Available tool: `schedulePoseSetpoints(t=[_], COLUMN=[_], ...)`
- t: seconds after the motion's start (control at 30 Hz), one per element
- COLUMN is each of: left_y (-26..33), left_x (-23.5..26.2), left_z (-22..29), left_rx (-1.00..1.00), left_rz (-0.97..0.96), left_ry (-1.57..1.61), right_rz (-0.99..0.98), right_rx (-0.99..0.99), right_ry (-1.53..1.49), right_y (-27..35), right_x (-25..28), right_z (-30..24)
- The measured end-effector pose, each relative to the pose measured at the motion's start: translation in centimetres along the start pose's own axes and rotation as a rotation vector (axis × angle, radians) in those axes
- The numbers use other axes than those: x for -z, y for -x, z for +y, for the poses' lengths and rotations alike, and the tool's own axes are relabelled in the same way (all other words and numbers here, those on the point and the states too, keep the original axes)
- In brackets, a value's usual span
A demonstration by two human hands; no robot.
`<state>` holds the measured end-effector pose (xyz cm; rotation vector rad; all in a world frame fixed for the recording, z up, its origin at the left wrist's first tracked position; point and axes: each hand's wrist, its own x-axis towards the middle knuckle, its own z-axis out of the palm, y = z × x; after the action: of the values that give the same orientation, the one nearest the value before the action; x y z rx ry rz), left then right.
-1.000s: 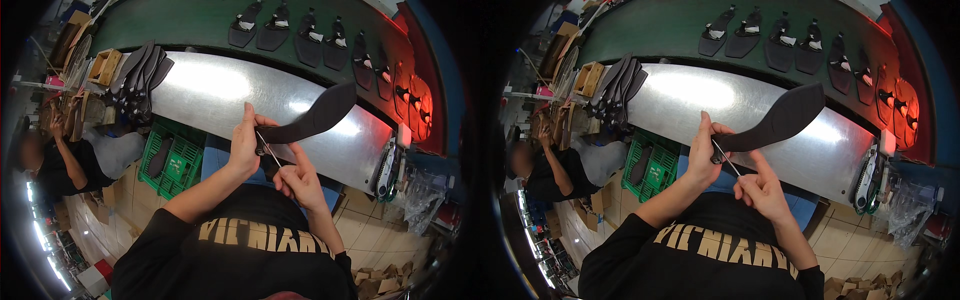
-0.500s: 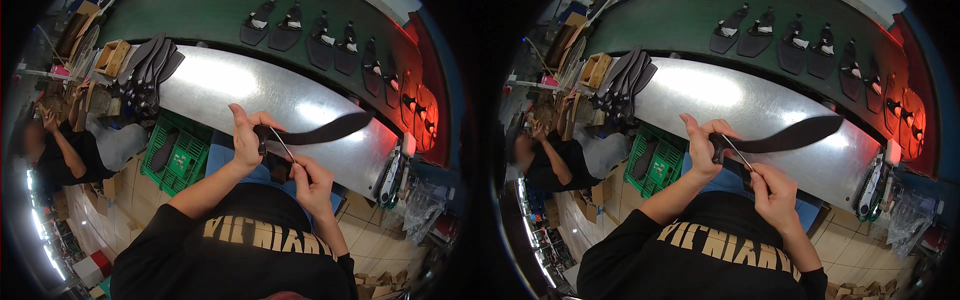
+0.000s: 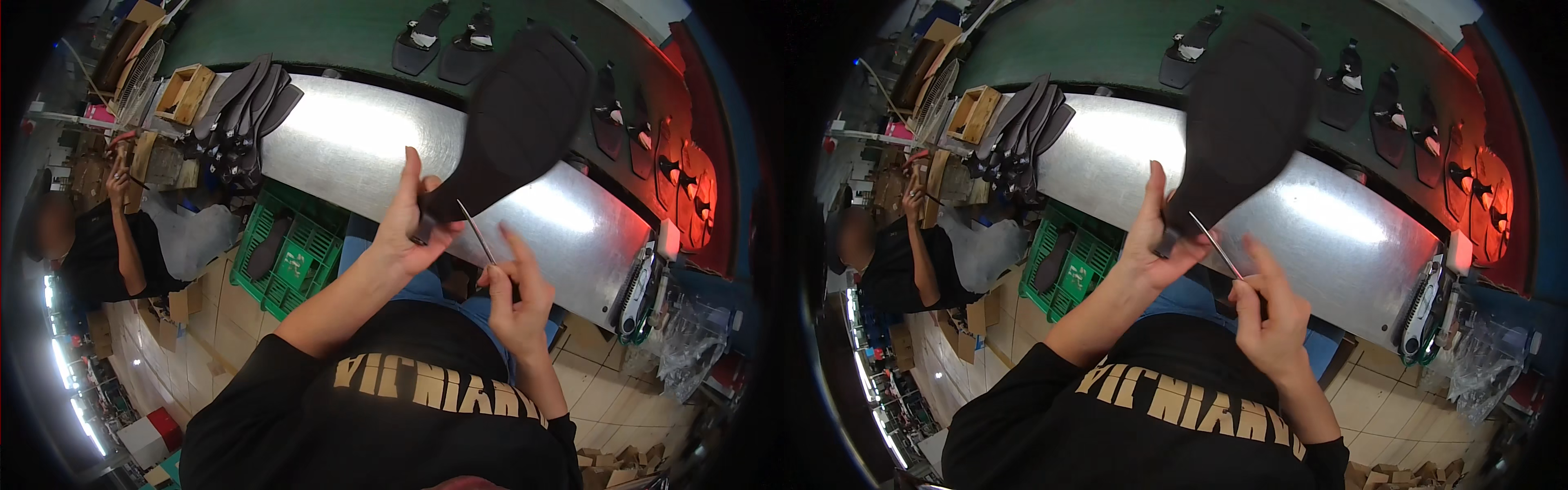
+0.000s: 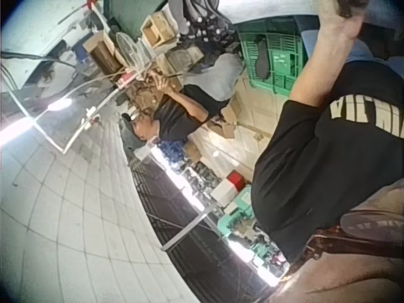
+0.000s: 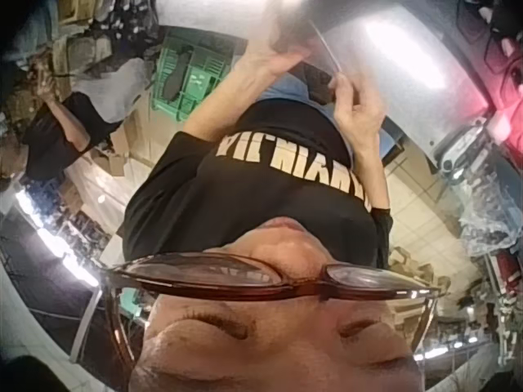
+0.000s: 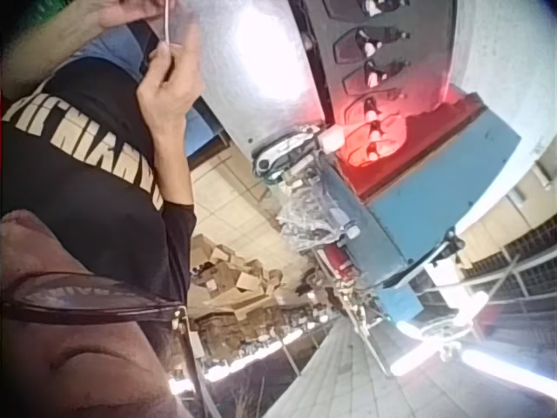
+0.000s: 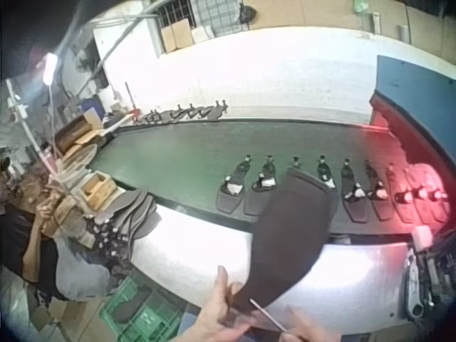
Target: The person assembles black slipper soles by attaching small white plastic heel caps. They pick up a sole, insert the cap, and use a metal tool to press it into place. The process is repeated for multiple soles, which are placed on a metal table after completion.
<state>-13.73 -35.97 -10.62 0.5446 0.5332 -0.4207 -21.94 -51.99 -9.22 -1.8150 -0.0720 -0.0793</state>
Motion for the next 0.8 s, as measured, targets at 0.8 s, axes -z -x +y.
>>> schedulePoseSetpoints(t=[0.8], left_y=[-0.6], left_x=[1.1], left_z=[-1.9], left_rx=[-0.081], left_rz=[-0.061], left_ry=[-0.086], right_rz=[-0.102], right_rx=[0.29], right_ry=[0.273], right_y=[0.1], right_x=[-2.5], right_z=[1.6])
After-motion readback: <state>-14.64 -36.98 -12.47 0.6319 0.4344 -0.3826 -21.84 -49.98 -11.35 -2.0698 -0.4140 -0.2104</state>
